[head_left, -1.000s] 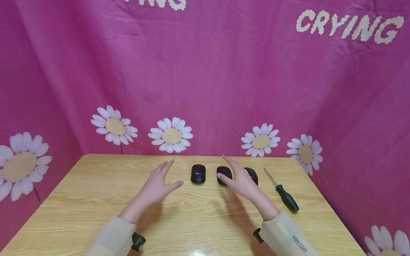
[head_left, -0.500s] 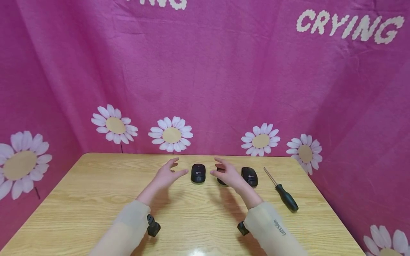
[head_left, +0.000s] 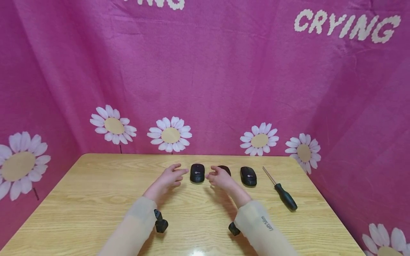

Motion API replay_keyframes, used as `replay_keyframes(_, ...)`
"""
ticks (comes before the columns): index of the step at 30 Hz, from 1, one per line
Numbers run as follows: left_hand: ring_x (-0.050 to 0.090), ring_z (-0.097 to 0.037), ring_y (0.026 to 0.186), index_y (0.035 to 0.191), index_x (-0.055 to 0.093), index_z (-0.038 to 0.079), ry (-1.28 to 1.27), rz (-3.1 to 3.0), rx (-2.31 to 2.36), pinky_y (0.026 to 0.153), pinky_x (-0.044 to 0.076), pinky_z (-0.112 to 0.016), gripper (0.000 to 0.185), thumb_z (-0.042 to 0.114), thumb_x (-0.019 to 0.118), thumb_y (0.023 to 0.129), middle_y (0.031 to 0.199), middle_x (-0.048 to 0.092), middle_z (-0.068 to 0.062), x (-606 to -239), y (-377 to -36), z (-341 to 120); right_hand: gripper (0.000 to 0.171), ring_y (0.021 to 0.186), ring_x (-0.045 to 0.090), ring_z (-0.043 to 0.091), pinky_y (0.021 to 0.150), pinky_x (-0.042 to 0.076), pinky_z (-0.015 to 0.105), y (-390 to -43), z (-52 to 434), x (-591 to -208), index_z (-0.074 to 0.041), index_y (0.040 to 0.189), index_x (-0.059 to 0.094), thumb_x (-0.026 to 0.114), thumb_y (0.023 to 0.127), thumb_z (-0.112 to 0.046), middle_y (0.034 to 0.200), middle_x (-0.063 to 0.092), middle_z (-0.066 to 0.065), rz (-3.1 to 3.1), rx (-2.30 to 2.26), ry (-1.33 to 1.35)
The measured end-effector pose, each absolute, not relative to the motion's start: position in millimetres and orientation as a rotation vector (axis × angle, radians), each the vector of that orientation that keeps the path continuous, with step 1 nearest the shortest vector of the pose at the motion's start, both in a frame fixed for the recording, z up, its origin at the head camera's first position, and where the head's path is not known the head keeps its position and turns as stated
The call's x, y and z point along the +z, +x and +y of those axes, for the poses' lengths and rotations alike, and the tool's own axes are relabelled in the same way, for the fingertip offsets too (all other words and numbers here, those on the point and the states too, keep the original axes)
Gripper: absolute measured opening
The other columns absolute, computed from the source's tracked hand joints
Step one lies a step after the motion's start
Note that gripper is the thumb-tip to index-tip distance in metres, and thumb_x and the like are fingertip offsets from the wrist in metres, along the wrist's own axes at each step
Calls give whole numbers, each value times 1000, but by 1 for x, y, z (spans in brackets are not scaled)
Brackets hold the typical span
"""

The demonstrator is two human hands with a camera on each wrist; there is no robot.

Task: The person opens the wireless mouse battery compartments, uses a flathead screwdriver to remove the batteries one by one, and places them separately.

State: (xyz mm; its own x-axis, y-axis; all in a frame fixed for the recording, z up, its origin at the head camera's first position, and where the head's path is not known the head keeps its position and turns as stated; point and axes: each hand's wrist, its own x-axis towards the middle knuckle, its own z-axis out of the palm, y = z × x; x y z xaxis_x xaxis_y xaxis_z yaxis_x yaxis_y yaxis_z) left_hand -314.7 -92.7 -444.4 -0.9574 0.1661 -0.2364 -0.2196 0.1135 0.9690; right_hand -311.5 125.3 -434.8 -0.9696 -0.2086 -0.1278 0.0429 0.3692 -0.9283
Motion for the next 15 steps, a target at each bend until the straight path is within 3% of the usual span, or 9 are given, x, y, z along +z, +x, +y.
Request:
replay_keyframes(8,44,-41,125,145,26,-1,-46,2089,1931,101,42,-46,70,23,63,90,141,39,-27,-451,-319,-80,64,107,60,38,85,53,39,-318,116,-442,10,141,30,61,90,-13,134,45,32,2475,-1550,-131)
replay_keyframes(15,45,-41,124,144,26,-5,-78,2041,1983,100,43,-46,67,12,62,90,140,38,-31,-456,-322,-69,61,111,57,35,85,54,36,-325,111,-452,12,140,29,58,91,-7,133,45,31,2380,-1691,-27)
